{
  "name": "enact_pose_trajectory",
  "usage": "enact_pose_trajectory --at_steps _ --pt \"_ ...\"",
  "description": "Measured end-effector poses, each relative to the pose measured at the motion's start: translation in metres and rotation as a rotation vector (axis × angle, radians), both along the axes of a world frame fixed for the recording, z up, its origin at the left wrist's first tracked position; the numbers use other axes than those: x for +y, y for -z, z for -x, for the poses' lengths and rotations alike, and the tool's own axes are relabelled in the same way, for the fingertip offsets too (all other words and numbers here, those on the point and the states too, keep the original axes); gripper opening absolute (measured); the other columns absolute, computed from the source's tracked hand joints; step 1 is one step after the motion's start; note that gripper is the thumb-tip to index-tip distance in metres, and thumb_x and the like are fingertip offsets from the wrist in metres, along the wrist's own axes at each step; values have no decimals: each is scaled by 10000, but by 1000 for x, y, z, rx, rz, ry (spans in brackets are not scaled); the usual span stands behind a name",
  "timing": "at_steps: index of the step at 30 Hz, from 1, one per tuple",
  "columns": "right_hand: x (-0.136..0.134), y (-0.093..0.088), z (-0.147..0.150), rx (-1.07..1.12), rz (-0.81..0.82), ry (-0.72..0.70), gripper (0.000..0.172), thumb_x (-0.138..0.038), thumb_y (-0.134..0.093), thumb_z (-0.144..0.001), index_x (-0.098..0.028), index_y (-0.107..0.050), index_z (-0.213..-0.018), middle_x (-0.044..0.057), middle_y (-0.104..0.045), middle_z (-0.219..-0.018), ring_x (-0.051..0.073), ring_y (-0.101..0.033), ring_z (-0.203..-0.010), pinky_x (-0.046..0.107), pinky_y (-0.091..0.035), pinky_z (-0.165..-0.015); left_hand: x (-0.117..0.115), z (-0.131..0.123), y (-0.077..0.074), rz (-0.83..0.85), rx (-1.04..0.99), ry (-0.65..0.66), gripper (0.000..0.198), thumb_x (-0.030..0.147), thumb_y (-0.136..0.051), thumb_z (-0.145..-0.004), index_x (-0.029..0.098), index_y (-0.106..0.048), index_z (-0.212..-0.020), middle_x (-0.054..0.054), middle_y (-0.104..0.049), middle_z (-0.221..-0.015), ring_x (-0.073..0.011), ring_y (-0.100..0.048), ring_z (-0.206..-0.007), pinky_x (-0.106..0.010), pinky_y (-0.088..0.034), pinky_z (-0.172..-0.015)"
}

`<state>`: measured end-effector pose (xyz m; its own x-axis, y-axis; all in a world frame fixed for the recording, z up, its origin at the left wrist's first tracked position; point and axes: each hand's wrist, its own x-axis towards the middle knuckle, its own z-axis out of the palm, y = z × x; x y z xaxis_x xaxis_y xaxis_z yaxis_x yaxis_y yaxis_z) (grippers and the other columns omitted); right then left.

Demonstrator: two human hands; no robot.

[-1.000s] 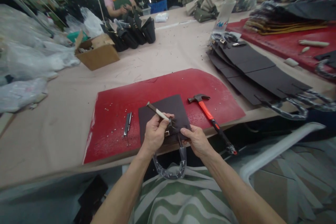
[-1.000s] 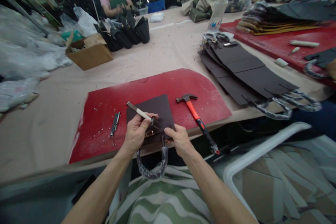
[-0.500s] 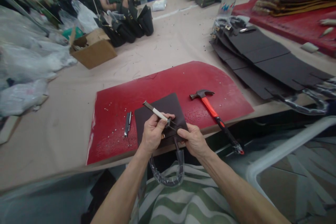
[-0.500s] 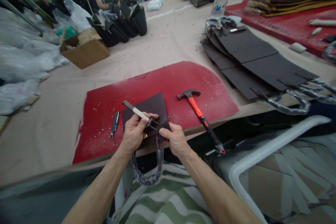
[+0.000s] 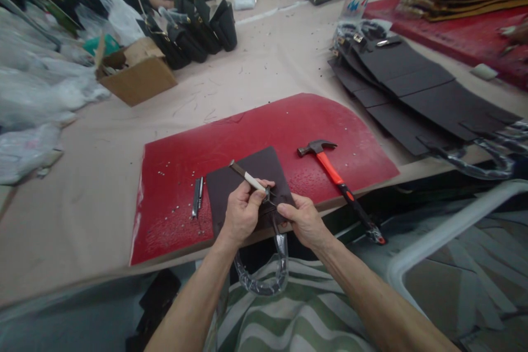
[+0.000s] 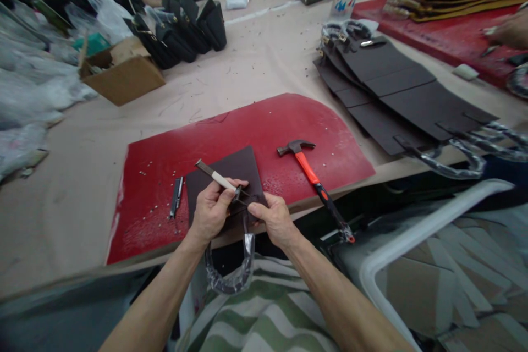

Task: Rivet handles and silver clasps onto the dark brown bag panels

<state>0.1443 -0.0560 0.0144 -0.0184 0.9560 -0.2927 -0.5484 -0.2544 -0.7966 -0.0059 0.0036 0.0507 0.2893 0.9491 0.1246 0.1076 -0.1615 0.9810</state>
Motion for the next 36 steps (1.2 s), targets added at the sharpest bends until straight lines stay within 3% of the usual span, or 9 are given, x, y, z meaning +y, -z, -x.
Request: enact_pose_trajectory --at_steps 4,8,24,31,36 --pt "-2 -4 -10 -25 -36 -104 357 -385 -866 -619 -139 -709 -825 6 -652 -690 105 -555 -579 239 -468 -566 1 1 1 -6 44 -14 222 342 -592 -937 167 -710 -1007 -84 -746 -1021 -181 -669 -908 -285 -515 -852" --pt "-3 -3 -16 -113 9 -175 342 -415 -845 -661 -136 -693 -786 27 -679 -613 116 -588 -511 226 -475 -501 -1 1 1 18 41 -28 242 363 -602 -926 163 -718 -997 -84 -745 -997 -176 -663 -865 -276 -520 -810" --pt "-2 1 -13 -30 -11 -135 338 -440 -826 -679 -140 -674 -707 26 -658 -544 113 -579 -459 213 -456 -468 -11 -5 -6 -180 154 -65 197 265 -553 -928 168 -693 -1027 -79 -746 -1023 -188 -692 -939 -287 -544 -871" --pt "-3 -4 -12 -99 48 -130 328 -437 -789 -672 -149 -634 -703 25 -661 -554 114 -583 -463 218 -462 -471 -10 -7 5 -219 208 -62 182 212 -545 -912 175 -676 -1033 -63 -746 -1019 -177 -698 -922 -274 -545 -852" --pt "0 -9 -10 -314 135 -191 203 -339 -653 -669 -163 -584 -742 11 -652 -574 114 -590 -485 225 -483 -496 -7 -8 23 -232 253 -55 192 184 -532 -903 181 -671 -1035 -43 -741 -976 -158 -693 -866 -263 -543 -819"
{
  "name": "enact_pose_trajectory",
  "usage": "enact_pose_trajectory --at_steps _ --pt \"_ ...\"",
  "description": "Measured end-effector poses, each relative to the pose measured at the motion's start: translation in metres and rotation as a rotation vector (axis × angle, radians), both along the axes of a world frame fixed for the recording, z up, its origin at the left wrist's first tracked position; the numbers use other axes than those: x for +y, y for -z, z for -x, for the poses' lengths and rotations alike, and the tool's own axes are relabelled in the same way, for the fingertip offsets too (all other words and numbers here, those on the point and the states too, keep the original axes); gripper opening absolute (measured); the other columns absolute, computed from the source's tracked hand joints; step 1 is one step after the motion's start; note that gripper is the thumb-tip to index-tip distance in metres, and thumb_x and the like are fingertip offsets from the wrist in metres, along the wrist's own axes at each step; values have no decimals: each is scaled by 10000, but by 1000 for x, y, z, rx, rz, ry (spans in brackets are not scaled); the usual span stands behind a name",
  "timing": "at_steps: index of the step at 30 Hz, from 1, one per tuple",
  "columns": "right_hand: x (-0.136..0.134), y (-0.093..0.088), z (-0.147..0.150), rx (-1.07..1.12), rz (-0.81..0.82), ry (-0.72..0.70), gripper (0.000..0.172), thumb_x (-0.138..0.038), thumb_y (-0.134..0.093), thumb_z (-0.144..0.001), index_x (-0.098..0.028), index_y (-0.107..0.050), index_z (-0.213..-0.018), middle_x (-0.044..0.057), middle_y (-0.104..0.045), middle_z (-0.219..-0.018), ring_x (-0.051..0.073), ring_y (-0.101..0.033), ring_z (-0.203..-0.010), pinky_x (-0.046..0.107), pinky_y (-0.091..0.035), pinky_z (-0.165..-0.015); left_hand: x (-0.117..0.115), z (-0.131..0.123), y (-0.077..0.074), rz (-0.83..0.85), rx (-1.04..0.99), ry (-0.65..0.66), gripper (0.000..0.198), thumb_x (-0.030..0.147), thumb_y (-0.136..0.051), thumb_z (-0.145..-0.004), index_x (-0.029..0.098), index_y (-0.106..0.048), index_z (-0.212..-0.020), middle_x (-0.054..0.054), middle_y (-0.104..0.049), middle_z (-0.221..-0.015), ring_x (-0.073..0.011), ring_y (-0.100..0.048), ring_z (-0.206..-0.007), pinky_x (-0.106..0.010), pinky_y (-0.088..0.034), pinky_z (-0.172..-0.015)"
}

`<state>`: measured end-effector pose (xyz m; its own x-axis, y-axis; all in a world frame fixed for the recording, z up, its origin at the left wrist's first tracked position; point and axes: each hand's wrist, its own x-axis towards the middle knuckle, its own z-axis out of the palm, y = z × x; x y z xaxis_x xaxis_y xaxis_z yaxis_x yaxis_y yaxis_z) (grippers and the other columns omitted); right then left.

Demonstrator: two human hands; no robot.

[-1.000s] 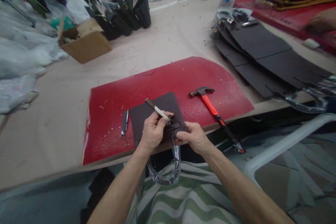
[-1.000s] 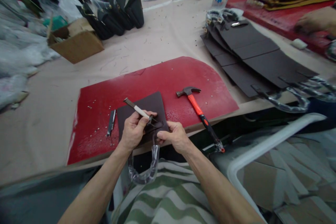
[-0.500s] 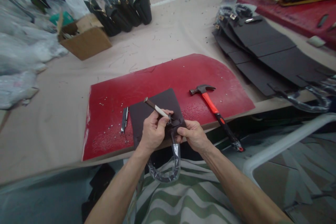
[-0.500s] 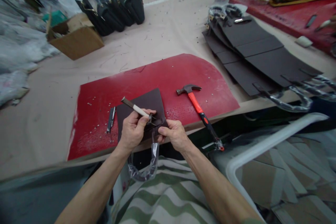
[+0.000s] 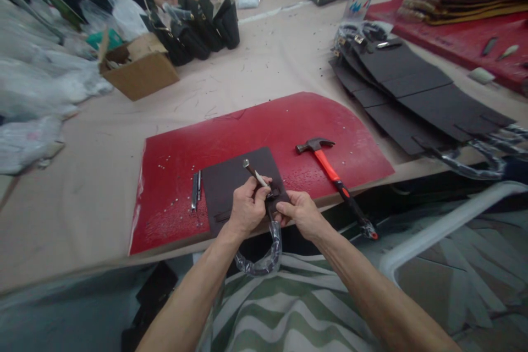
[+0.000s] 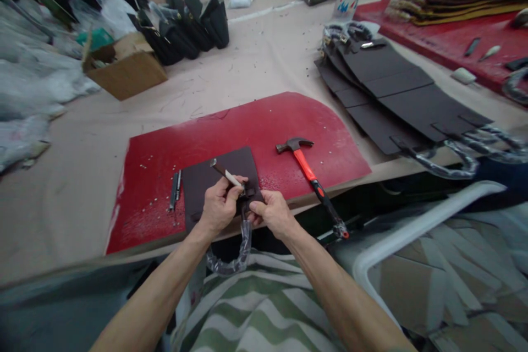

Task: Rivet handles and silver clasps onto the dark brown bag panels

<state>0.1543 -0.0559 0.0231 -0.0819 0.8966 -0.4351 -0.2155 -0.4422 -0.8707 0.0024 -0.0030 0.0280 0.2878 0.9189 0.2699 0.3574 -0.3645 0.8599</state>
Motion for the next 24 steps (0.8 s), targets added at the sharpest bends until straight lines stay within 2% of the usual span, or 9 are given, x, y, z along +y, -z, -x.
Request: enact_pose_trajectory --at_steps 5,8,10,12,15,18,20,22,24 --pt "3 -6 4 -190 40 -11 103 -217 -525 -712 -171 -579 -788 24 -667 -643 134 -621 -537 249 -506 -525 3 -2 11 -68 51 38 178 175 -534 -898 184 -660 -1024 -47 -737 -964 -163 -700 -863 -273 -548 -822" --pt "1 -15 1 -353 13 -42 63 -191 -514 -754 -183 -567 -721 38 -656 -627 159 -631 -588 260 -480 -565 2 -2 15 -114 100 61 168 174 -541 -900 192 -651 -1027 -53 -736 -987 -175 -701 -892 -285 -550 -842" --pt "-3 -23 -4 -482 -30 -45 147 -188 -545 -769 -194 -522 -624 44 -625 -593 173 -621 -637 271 -444 -613 1 -1 19 -135 130 74 177 178 -548 -903 197 -645 -1050 -59 -734 -1012 -184 -702 -917 -291 -552 -857" --pt "-8 -31 -12 -708 -110 -91 226 -207 -557 -805 -198 -499 -587 56 -616 -603 188 -613 -686 289 -411 -661 -1 -1 23 -158 152 85 185 186 -553 -909 197 -641 -1070 -69 -730 -1041 -192 -702 -940 -299 -555 -872" --pt "-16 -39 -31 -1128 -215 -154 215 -269 -500 -900 -189 -602 -729 78 -683 -754 207 -634 -767 307 -392 -711 -2 -1 29 -197 166 94 168 198 -555 -918 193 -641 -1062 -80 -726 -1052 -201 -703 -954 -309 -560 -882" --pt "-22 -42 -58 -1400 -244 -4 219 -309 -498 -925 -174 -652 -1002 108 -698 -967 232 -644 -879 316 -408 -757 -2 -1 32 -221 159 94 161 201 -563 -917 190 -638 -1059 -85 -726 -1041 -209 -706 -953 -318 -566 -882" --pt "-22 -40 -79 -1543 -259 81 260 -322 -525 -909 -153 -631 -1075 143 -655 -1044 263 -625 -937 334 -414 -772 -2 -1 33 -226 151 93 174 195 -568 -912 191 -636 -1072 -87 -724 -1049 -212 -705 -963 -323 -567 -889" --pt "-20 -37 -98 -1578 -223 77 237 -320 -563 -874 -144 -616 -1022 161 -610 -1043 280 -602 -938 342 -411 -751 -2 -1 34 -222 145 95 183 184 -571 -906 194 -637 -1077 -85 -723 -1057 -212 -703 -970 -328 -565 -899" --pt "-14 -35 -112 -1359 -114 78 157 -265 -605 -811 -160 -580 -924 137 -584 -989 256 -581 -891 322 -401 -706 -1 -2 34 -215 142 97 179 176 -572 -904 197 -641 -1068 -81 -722 -1056 -209 -702 -968 -330 -562 -903"
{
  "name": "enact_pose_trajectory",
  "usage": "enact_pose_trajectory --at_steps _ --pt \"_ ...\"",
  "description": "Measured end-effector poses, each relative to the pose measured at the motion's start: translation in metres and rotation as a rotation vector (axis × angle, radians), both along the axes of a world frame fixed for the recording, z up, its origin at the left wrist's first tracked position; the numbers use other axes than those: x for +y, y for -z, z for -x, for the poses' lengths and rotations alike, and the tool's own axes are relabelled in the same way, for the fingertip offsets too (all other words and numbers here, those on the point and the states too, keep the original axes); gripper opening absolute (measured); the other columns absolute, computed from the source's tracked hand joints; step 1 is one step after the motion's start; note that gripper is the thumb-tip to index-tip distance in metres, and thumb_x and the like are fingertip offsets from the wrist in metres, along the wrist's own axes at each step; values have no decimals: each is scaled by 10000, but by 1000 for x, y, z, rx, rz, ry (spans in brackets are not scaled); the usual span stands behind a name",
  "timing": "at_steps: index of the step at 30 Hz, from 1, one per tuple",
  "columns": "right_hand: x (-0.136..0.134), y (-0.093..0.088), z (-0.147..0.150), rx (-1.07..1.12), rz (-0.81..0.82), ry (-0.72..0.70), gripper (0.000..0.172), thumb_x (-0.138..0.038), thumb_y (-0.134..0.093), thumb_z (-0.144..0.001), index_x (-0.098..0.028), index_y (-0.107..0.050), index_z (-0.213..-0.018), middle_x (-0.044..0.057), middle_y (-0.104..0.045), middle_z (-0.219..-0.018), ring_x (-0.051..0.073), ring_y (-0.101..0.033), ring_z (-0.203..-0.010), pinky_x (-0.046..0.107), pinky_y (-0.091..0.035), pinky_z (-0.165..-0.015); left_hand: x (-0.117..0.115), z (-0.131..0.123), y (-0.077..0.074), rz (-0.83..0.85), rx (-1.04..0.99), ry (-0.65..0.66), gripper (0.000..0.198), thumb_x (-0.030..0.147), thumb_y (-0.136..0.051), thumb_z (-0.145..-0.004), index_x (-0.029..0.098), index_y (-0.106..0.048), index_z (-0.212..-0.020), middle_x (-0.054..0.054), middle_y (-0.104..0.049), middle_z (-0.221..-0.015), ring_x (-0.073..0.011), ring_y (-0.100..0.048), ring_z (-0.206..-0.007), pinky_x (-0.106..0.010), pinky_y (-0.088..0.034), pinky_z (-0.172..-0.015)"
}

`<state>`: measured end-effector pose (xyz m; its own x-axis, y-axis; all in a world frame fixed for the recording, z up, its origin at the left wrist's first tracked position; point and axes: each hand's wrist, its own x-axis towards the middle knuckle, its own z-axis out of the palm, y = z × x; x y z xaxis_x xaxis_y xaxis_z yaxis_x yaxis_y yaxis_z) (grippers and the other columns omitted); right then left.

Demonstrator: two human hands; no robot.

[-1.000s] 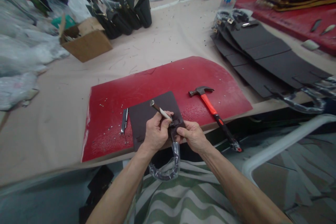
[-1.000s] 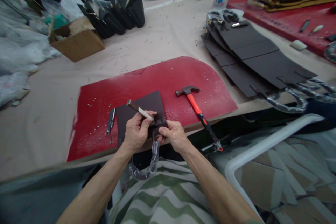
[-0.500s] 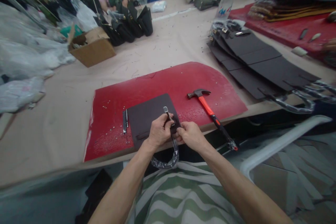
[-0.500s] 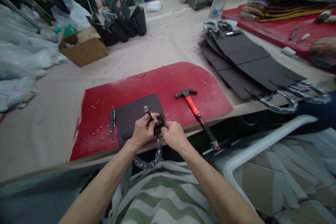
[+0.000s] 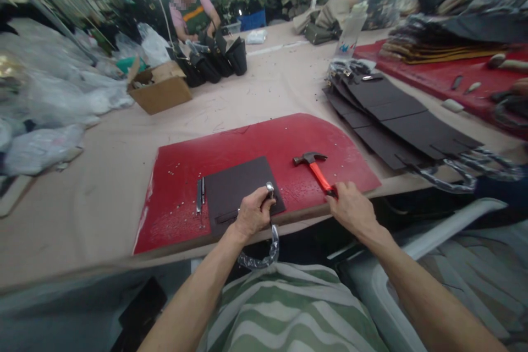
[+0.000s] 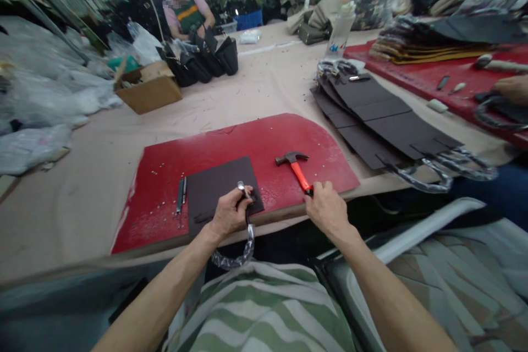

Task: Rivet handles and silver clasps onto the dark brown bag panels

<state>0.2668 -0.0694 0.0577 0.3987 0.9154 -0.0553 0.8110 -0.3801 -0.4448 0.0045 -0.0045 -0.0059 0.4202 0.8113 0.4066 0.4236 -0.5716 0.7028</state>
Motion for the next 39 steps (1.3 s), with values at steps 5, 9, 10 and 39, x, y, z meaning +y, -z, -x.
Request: enact_pose_trajectory --at_steps 5,9,10,39 --pt "28 -7 -8 677 168 30 135 -199 -602 -691 -187 -527 -802 24 -534 -703 143 -495 -594 259 -393 -528 -1 -2 -3 -24 -22 4 164 165 -573 -894 197 -646 -1038 -75 -721 -1030 -204 -700 -933 -327 -564 -878" --pt "33 -31 9 872 200 -27 156 -353 -500 -816 -212 -464 -760 -59 -382 -580 80 -311 -407 235 -325 -400 -1 -2 -3 -18 -27 -5 159 160 -571 -894 203 -645 -1028 -65 -721 -992 -196 -700 -905 -316 -565 -859" --pt "29 -40 14 899 172 -25 227 -428 -472 -854 -224 -436 -762 -75 -346 -574 74 -279 -389 227 -296 -380 -1 -2 -3 -16 -28 -7 160 160 -571 -895 204 -644 -1031 -65 -720 -995 -196 -699 -908 -315 -564 -861" --pt "12 -34 -3 31 188 -275 352 -373 -332 -992 -202 -497 -731 12 -535 -614 152 -519 -560 269 -342 -572 -2 -1 -3 8 -18 8 160 165 -568 -899 199 -638 -1038 -74 -718 -1012 -203 -697 -928 -321 -558 -858"
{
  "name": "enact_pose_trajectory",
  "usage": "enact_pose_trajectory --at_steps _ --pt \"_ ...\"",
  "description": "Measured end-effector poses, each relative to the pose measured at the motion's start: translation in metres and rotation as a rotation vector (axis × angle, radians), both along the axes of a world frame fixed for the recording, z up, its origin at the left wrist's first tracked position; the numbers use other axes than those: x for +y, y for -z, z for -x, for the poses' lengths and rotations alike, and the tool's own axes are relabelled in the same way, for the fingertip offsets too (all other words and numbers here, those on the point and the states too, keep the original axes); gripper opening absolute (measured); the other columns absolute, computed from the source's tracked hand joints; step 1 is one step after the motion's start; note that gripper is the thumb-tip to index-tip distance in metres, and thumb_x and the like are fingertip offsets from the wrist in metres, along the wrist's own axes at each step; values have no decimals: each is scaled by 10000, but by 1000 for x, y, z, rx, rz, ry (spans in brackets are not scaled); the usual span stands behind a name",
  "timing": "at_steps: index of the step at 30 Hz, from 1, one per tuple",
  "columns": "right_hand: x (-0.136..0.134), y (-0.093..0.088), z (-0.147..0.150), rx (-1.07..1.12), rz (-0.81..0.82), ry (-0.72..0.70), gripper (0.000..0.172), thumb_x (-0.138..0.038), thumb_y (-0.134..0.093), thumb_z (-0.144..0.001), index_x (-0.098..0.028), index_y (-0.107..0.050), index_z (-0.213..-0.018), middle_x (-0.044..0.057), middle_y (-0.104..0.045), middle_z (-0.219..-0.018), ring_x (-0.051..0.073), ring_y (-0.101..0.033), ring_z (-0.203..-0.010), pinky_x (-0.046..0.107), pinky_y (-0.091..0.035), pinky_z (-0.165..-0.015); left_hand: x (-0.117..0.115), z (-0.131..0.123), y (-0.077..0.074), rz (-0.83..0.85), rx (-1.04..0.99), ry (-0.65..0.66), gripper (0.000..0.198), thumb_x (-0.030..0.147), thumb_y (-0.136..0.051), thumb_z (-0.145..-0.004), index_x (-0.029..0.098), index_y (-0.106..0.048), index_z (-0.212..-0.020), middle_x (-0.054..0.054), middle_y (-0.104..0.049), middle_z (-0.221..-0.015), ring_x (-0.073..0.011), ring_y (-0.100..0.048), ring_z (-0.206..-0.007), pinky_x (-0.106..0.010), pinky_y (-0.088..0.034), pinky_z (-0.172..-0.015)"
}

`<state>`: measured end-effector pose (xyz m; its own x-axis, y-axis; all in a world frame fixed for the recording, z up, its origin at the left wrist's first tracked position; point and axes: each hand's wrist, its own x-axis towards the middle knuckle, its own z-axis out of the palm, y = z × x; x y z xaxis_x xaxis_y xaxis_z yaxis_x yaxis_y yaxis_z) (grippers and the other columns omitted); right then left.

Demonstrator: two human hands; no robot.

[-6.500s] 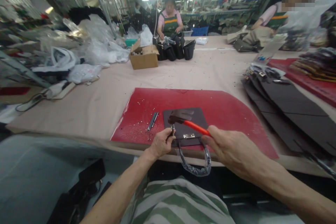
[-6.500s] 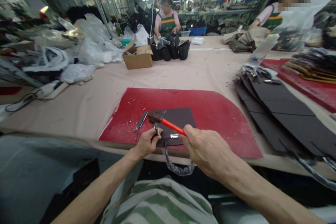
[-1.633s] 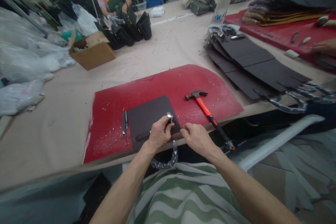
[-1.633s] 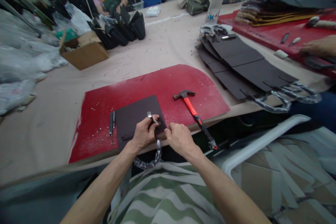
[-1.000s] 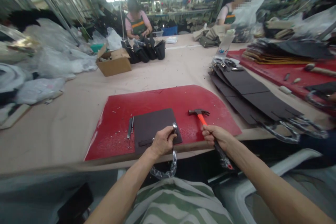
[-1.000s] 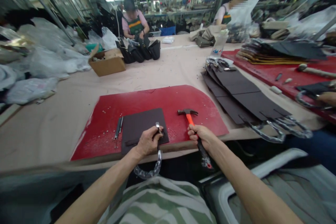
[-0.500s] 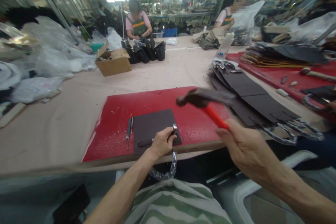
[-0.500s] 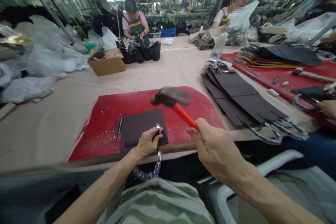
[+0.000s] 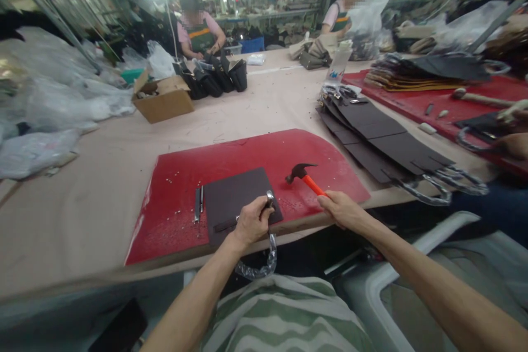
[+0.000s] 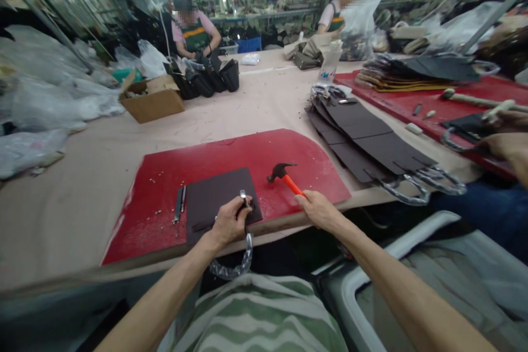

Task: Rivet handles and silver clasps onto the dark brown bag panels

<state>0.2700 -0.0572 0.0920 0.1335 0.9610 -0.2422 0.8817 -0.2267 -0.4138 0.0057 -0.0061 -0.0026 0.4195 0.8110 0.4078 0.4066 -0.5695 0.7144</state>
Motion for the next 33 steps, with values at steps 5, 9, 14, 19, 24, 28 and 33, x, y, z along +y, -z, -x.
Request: enact_pose_trajectory --at_steps 5,9,14,19,24,28,33 --pt "11 26 22 -204 -248 2 225 -277 -468 -941 -121 -603 -1032 195 -609 -1099 282 -565 -984 362 -392 -796 -2 2 -3 -8 11 0 171 184 -558 -911 203 -624 -1068 -73 -710 -1018 -203 -691 -939 -324 -559 -866" --pt "4 39 66 -79 -462 -251 316 -260 -536 -925 -140 -587 -1213 158 -604 -1211 273 -521 -1092 384 -389 -931 -4 -1 -3 25 6 0 165 206 -536 -926 196 -628 -1062 -92 -713 -1051 -217 -688 -984 -353 -557 -904" --pt "-5 60 101 -42 -403 -361 343 -232 -621 -875 -182 -617 -1214 142 -593 -1248 286 -491 -1124 400 -380 -933 6 5 -12 334 -302 -182 208 330 -520 -954 180 -643 -1030 -91 -729 -1026 -197 -708 -949 -356 -581 -887" --pt "2 58 95 -40 -336 -364 288 -245 -599 -913 -210 -654 -1193 117 -601 -1238 269 -511 -1115 398 -372 -925 36 81 -48 419 -407 -482 357 487 -579 -882 142 -629 -959 -97 -727 -956 -212 -719 -850 -378 -592 -822" --pt "14 53 98 -62 -335 -366 192 -254 -616 -904 -189 -685 -1071 132 -585 -1266 274 -506 -1101 389 -372 -895 56 185 -68 239 523 -875 289 400 -512 -850 160 -656 -782 -123 -697 -768 -286 -670 -771 -405 -530 -757" --pt "22 55 102 -85 -360 -415 118 -233 -648 -872 -173 -674 -970 123 -601 -1242 268 -507 -1078 385 -360 -888 57 218 -52 339 842 -942 299 328 -453 -870 129 -673 -840 -210 -695 -814 -342 -668 -798 -425 -510 -722" --pt "32 51 103 -127 -375 -516 178 -216 -635 -879 -191 -670 -1052 105 -628 -1181 264 -510 -1041 379 -330 -858 49 210 -34 300 831 -957 331 348 -465 -904 86 -665 -935 -243 -668 -966 -355 -654 -955 -442 -507 -826"
